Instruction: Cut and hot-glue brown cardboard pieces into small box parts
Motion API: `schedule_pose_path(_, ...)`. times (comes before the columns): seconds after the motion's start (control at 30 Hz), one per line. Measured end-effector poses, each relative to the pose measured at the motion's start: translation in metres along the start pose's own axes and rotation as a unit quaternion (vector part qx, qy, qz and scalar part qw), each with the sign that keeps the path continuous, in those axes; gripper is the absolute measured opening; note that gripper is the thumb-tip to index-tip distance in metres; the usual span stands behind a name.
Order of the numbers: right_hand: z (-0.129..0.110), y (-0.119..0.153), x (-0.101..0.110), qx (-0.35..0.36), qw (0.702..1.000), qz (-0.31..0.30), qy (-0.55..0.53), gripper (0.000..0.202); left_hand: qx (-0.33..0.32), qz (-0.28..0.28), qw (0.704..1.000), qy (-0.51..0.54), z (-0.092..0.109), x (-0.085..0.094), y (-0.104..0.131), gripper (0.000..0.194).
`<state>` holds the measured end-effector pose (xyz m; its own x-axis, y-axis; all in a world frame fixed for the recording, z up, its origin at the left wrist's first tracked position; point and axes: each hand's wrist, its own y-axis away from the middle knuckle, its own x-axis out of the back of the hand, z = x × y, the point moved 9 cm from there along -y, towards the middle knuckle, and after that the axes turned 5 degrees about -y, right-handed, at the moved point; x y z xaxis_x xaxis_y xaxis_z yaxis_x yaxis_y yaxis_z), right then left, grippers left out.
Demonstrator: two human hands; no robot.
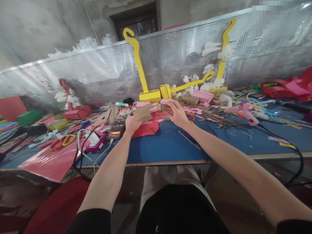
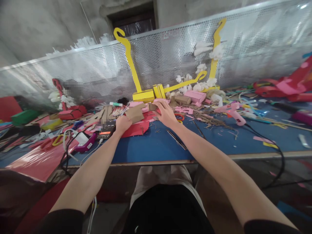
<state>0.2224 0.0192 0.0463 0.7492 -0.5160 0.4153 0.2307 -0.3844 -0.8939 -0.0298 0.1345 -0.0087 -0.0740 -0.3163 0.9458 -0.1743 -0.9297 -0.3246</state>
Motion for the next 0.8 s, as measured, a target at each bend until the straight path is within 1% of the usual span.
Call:
schedule_pose_path(0.3,-0.0023,-0.0003,0.0013,0.0,1.0,-0.001,-0.002,0.044,-0.005,-0.015,1.0,-0.004,0.0019,-0.002,-0.001,0.038)
schedule_pose_path(0.43,-0.0009,0.0004,0.0002,-0.003,1.0,-0.004,0.001,0.044,-0.005,-0.013,1.0,-0.004,0.0018,-0.0007,-0.0005,0.038)
schedule_pose_path(0.67,0.0022,0.0023,-0.0018,-0.012,1.0,-0.007,0.004,0.043,-0.004,0.018,1.0,0.001,-0.0002,0.0013,0.0001,0.038)
schedule_pose_path(0.77,0.0013,0.0027,-0.0022,-0.013,1.0,-0.011,0.003,0.042,-0.008,0.046,0.999,0.011,-0.0001,0.0042,0.0006,0.024)
schedule_pose_path(0.8,0.001,0.0028,-0.0026,-0.014,1.0,-0.014,0.003,0.042,-0.009,0.059,0.998,0.017,0.0003,0.0063,0.0013,0.023)
